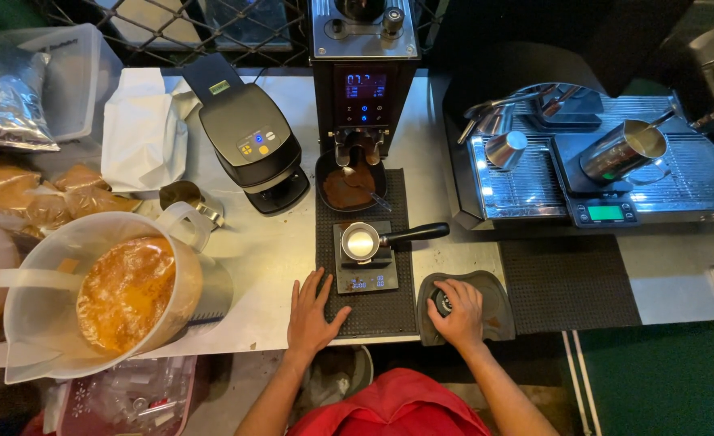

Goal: The person prepares espresso shots by dosing ground coffee into a portafilter, tamping it, and extracting shots into a metal pitcher. They also steam milk in a separate pitcher using the espresso machine's steam wand.

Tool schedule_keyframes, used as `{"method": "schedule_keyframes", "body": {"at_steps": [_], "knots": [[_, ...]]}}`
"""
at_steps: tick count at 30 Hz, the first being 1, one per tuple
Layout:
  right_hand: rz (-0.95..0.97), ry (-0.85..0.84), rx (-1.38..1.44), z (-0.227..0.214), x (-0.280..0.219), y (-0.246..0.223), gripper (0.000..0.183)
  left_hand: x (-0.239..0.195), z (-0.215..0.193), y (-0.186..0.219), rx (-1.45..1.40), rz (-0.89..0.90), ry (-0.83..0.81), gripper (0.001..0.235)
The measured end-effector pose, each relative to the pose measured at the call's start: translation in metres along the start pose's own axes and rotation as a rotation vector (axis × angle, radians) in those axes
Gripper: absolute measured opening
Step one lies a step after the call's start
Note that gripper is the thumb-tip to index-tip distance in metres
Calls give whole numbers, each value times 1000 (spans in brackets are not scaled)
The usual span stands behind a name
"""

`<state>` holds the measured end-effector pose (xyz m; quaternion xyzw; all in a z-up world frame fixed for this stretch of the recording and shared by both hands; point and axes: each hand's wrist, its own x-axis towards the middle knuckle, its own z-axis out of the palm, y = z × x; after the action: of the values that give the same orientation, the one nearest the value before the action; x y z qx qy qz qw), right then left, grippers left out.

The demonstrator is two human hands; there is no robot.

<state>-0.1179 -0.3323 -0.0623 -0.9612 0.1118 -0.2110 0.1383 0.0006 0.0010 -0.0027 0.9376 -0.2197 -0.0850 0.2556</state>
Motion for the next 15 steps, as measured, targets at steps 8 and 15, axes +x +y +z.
{"method": "schedule_keyframes", "body": {"at_steps": [8, 15], "knots": [[3, -5, -2, -3, 1, -2, 41, 0, -4, 2, 17, -13, -27, 78], [-8, 18, 3, -1, 1, -1, 43, 1, -7, 4, 34, -21, -45, 78]]}}
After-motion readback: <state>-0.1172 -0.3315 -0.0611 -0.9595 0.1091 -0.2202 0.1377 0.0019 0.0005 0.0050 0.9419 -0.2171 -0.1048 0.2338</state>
